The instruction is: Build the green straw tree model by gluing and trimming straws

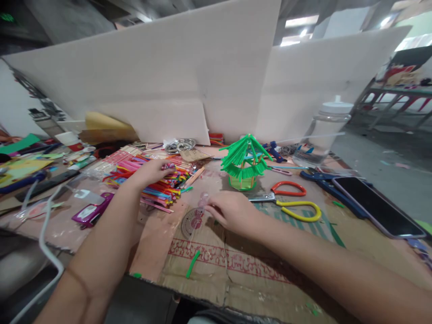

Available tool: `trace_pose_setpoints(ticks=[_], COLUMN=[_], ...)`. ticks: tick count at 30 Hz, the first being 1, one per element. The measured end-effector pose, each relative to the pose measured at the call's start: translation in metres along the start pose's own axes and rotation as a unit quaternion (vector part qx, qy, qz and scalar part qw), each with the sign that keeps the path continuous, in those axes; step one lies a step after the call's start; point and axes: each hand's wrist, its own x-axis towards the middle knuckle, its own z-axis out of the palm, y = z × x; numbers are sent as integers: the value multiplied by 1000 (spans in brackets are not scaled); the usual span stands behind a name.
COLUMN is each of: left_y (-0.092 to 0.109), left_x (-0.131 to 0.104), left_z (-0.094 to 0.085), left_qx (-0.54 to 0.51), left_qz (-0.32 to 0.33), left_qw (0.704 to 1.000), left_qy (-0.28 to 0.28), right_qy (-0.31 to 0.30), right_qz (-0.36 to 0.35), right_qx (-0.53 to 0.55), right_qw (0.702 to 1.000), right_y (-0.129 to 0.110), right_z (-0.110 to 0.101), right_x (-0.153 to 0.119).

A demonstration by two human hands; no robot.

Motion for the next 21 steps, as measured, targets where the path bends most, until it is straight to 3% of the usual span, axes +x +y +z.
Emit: trace_pose_setpoints(ticks=[5,10,17,21], left_y=[-7,-6,-8,-10], left_x=[-2,-4,-2,-1], left_z=[-8,-12,-12,-10], left_qx=[-102,-170,-188,-180], left_qz=[15,26,29,29], left_qw=[995,985,982,983], left_qy=[20,14,8,-3], right_qy=[68,122,161,154], right_qz=[101,155,182,173], right_qx=[182,231,217,202], right_qw=[976,953,945,952], right_y=[-1,-1,3,9], right_z=[27,48,78,82], right_x=[68,115,149,156])
